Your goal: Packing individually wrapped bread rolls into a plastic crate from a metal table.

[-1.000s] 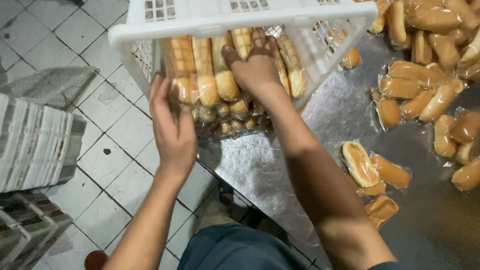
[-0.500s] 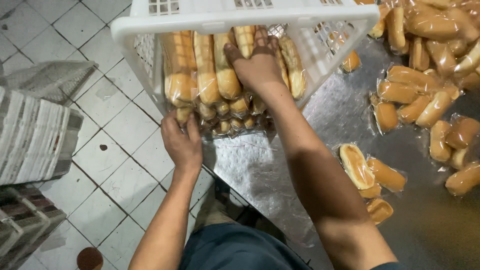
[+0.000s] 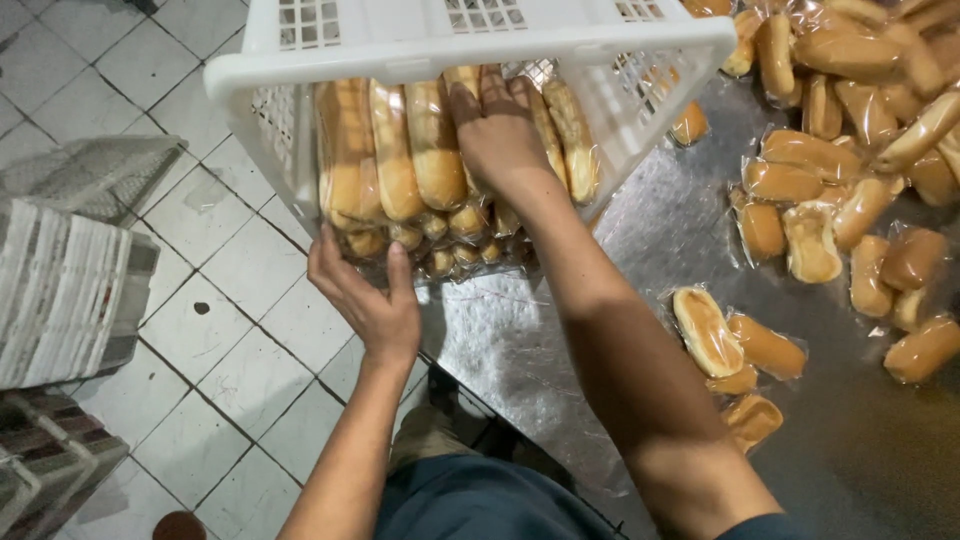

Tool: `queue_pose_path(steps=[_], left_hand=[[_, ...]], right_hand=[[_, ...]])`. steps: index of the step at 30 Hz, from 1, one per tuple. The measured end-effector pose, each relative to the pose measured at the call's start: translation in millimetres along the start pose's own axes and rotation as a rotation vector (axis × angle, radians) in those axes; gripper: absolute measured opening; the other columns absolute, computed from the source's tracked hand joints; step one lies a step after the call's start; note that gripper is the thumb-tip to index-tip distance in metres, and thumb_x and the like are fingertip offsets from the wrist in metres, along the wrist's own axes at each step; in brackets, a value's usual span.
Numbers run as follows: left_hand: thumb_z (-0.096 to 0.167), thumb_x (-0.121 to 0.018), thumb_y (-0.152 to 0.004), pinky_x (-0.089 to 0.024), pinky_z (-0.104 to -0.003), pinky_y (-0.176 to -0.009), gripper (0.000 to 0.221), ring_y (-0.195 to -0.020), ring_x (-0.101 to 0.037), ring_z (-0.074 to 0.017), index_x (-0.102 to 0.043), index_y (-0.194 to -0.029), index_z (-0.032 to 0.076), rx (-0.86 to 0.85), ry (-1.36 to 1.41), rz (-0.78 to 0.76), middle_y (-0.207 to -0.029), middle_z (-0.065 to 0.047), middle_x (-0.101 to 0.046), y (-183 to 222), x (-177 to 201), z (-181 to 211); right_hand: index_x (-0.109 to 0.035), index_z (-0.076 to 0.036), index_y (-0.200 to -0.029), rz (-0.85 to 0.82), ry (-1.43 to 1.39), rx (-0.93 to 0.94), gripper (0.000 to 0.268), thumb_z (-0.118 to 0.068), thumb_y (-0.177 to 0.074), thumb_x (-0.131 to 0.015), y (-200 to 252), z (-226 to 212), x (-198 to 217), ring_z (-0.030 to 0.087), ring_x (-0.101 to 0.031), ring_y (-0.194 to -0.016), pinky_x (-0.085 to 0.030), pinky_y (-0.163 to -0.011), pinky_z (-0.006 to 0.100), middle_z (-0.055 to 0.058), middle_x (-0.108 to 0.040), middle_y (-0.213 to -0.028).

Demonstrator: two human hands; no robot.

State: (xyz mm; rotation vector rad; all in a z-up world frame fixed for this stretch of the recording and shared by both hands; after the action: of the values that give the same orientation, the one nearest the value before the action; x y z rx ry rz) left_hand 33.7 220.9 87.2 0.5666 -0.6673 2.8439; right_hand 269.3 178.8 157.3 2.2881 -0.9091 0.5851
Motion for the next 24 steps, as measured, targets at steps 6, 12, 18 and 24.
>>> queue_pose_path(steps=[6, 12, 18, 24], left_hand=[[0.03, -0.057, -0.107, -0.043, -0.042, -0.099, 0.035, -0.118, -0.059, -0.0292, -0.056, -0.133, 0.006, -0.312, -0.15, 0.15, -0.129, -0.012, -0.064, -31, 13, 27], [0.016, -0.067, -0.105, -0.046, -0.049, -0.114, 0.052, -0.136, -0.05, -0.0356, -0.04, -0.148, 0.004, -0.441, 0.035, 0.02, -0.144, -0.02, -0.047, -30, 13, 34], [0.025, -0.061, -0.109, -0.035, -0.055, -0.115, 0.046, -0.139, -0.042, -0.0353, -0.047, -0.146, 0.001, -0.497, -0.155, -0.045, -0.15, -0.019, -0.045, -22, 22, 46], [0.012, -0.068, -0.102, -0.034, -0.056, -0.121, 0.048, -0.141, -0.037, -0.0402, -0.047, -0.14, -0.008, -0.623, -0.004, -0.316, -0.147, -0.025, -0.037, 78, 10, 79]], right_hand=[[-0.03, -0.014, -0.158, 0.105, 0.051, -0.002, 0.065, -0.043, -0.1, -0.035, -2, 1, 12, 0.025, -0.018, -0.155, -0.013, -0.126, 0.046, 0.003, -0.027, -0.167], [-0.013, -0.016, -0.162, 0.1, 0.14, -0.012, 0.091, -0.068, -0.091, -0.036, 13, -11, 7, 0.039, -0.001, -0.155, -0.012, -0.124, 0.055, 0.016, -0.002, -0.17], [-0.034, -0.008, -0.149, 0.267, 0.256, 0.168, 0.078, -0.063, -0.094, -0.029, 12, 5, -2, 0.044, -0.023, -0.149, -0.023, -0.118, 0.059, 0.029, -0.024, -0.161], [-0.053, -0.009, -0.143, 0.567, -0.166, 0.527, 0.046, -0.03, -0.103, -0.06, 162, 151, 28, 0.028, -0.062, -0.123, -0.05, -0.107, 0.039, 0.013, -0.061, -0.13]])
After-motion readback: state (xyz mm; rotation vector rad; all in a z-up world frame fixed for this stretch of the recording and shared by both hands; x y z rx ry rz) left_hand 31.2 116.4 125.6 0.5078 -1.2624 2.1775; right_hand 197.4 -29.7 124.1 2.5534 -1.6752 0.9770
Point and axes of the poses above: each hand's wrist, its own y-axis away from the middle knuckle, its own x-axis out of the back of the hand, z = x × y, the point moved 10 cm from there along -y, towards the middle knuckle
